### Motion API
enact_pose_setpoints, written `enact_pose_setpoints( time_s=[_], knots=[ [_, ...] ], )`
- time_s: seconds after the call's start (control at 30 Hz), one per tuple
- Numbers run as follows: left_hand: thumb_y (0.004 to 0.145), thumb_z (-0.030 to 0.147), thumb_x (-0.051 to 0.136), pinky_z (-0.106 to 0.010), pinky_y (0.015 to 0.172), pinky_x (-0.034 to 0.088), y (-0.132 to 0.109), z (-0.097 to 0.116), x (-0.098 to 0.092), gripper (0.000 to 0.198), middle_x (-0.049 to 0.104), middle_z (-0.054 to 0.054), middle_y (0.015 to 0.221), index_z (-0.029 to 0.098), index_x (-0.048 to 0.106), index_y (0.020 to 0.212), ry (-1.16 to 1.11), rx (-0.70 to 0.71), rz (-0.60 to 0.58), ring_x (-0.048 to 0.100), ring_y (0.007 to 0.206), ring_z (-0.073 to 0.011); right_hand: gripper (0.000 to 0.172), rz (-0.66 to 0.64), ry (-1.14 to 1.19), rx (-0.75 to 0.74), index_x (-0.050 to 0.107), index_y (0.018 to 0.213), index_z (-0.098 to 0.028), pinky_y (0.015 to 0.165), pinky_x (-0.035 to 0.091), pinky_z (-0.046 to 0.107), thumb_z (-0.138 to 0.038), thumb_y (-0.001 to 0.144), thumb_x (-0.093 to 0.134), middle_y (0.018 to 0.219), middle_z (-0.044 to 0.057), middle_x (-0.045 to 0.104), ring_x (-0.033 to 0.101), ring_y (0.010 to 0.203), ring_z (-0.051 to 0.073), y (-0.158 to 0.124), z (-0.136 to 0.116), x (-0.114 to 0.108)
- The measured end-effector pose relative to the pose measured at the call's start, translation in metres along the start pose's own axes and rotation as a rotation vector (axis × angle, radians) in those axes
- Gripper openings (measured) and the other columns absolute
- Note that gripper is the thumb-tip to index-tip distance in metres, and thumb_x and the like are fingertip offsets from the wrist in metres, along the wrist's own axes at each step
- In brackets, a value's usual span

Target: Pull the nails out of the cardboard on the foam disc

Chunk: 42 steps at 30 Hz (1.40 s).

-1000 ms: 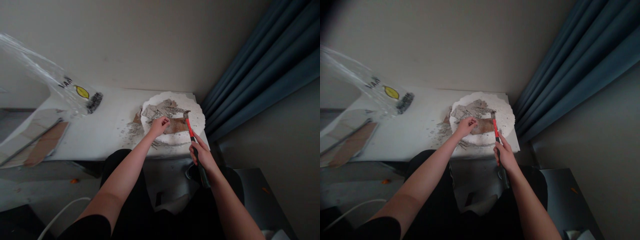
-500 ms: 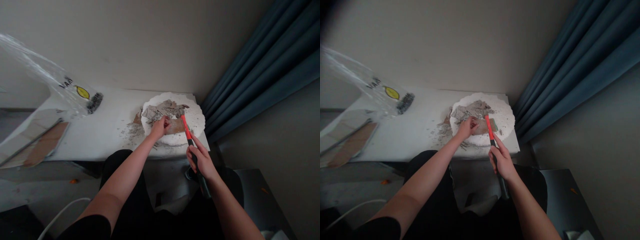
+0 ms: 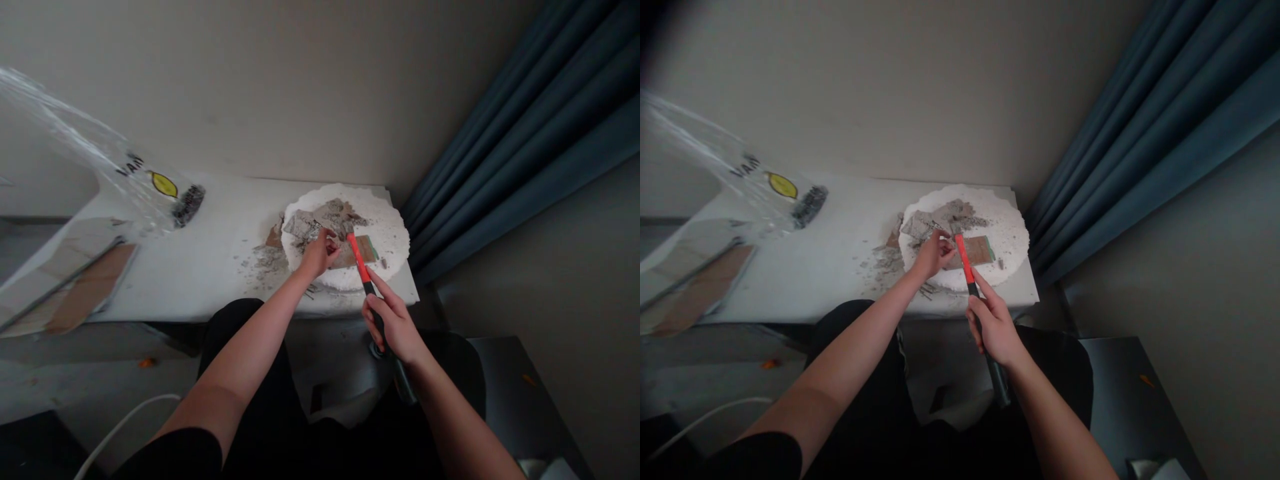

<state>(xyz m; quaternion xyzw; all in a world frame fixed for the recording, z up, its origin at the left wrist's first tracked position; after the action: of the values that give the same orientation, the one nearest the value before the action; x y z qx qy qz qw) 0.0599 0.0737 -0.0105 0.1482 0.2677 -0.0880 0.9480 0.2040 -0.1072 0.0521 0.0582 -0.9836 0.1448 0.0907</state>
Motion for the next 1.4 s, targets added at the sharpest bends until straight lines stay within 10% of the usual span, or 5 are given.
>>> enact_pose_setpoints(
  time_s=[1.4],
  knots=[
    [0.074,0.019,0.066,-0.025,0.062,0.045,-0.002,-0.007,0.005,0.04,0.063,0.004,0.075,0.021,0.046,0.109,-0.05,0.036,0.054,0.059,0.064,-0.0124,0.069,-0.041,-0.017,0.033,0.031,0.158,-0.032,0.027,0.031,0.015,-0.039,0.094,0.055,0.067,-0.009,0.05,0.039,0.034,0.004,0.005,0.009,0.001]
  ],
)
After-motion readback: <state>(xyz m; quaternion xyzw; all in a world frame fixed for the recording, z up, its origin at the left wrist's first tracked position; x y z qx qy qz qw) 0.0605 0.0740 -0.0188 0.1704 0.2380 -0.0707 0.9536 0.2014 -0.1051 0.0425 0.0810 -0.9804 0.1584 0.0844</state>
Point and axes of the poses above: each hand's wrist, its own y-axis towards the middle knuckle, its own x-axis out of the palm, z = x × y, the point moved 7 cm from there along y, towards the middle knuckle
